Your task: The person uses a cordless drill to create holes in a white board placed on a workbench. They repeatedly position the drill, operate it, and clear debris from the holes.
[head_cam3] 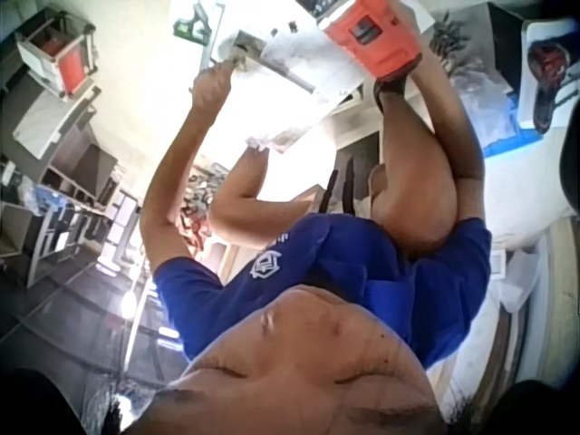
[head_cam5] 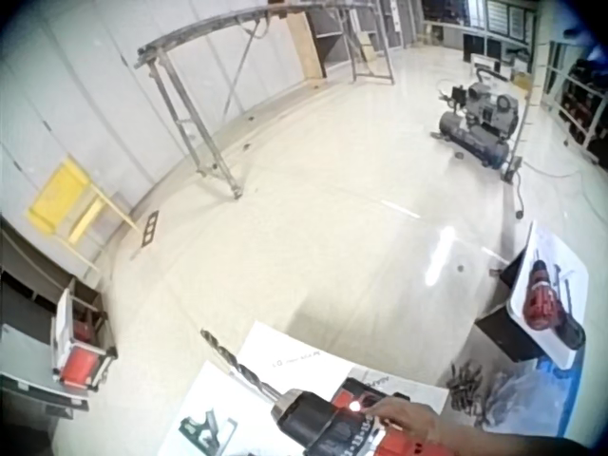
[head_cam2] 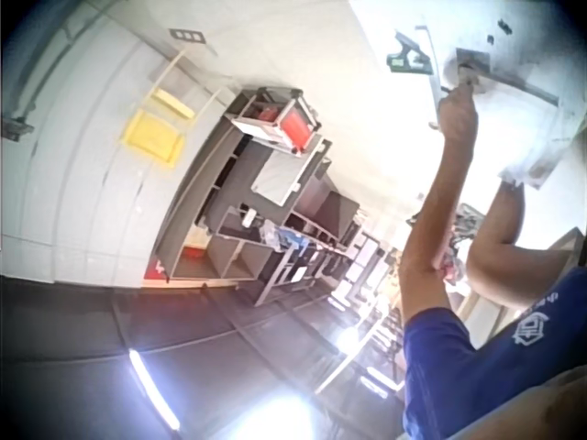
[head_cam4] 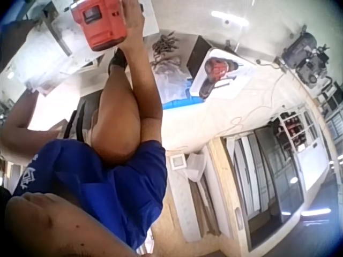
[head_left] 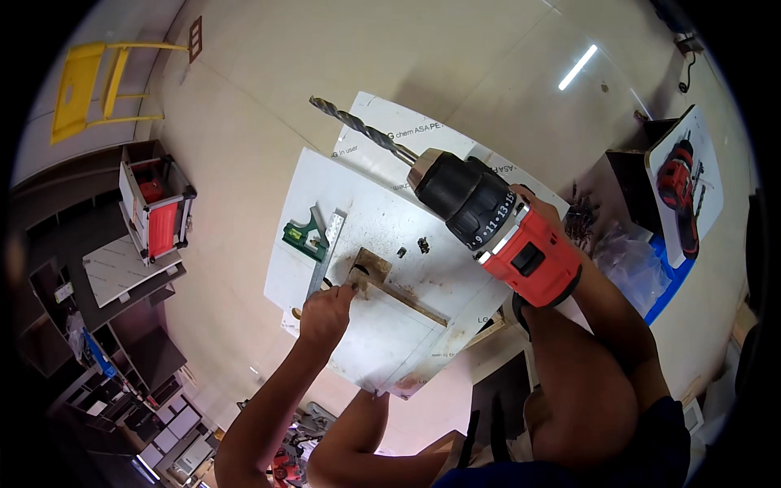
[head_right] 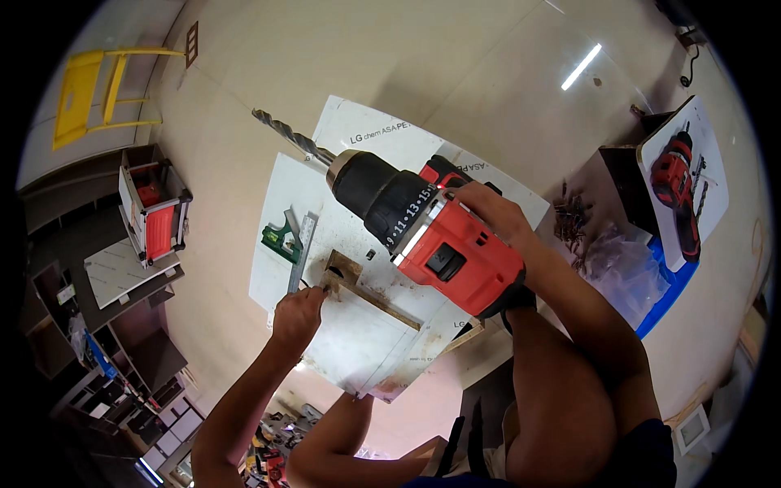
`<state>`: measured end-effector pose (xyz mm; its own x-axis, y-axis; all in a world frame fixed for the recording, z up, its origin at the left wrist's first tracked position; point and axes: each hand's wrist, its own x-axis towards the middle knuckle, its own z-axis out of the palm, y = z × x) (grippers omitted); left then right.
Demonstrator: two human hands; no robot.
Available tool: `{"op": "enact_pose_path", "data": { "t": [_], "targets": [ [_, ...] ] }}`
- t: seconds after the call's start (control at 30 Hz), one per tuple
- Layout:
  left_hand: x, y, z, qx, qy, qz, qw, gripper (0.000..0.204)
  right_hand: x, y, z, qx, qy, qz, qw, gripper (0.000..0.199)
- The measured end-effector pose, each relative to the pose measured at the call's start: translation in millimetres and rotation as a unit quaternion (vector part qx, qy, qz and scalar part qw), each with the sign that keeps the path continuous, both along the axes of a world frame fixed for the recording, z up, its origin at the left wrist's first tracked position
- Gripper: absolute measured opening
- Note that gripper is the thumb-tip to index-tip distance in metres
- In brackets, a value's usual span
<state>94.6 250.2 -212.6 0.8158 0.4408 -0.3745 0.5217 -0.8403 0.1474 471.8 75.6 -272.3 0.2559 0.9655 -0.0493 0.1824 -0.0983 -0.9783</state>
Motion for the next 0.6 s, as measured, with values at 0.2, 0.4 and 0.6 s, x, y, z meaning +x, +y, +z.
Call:
{"op": "enact_pose_path", "data": {
  "t": [0.2, 0.4, 0.6],
  "targets": [
    [3, 1, 2, -0.002, -0.034, -0.016, 0.999, 0.007, -1, -5, -9, -0.016, 0.064, -0.023, 0.998, 0.056],
    [-4, 1, 0, -0.005, -0.032, -0.001, 0.999, 0.009, -3, -3, -13, 0.009, 0.073, -0.02, 0.997, 0.056],
    [-4, 2, -3, -0.011, -0.024, 0.002, 1.0, 0.009, -1, -1, -6, 0.038, 0.051, -0.016, 0.998, 0.054]
  ]
}}
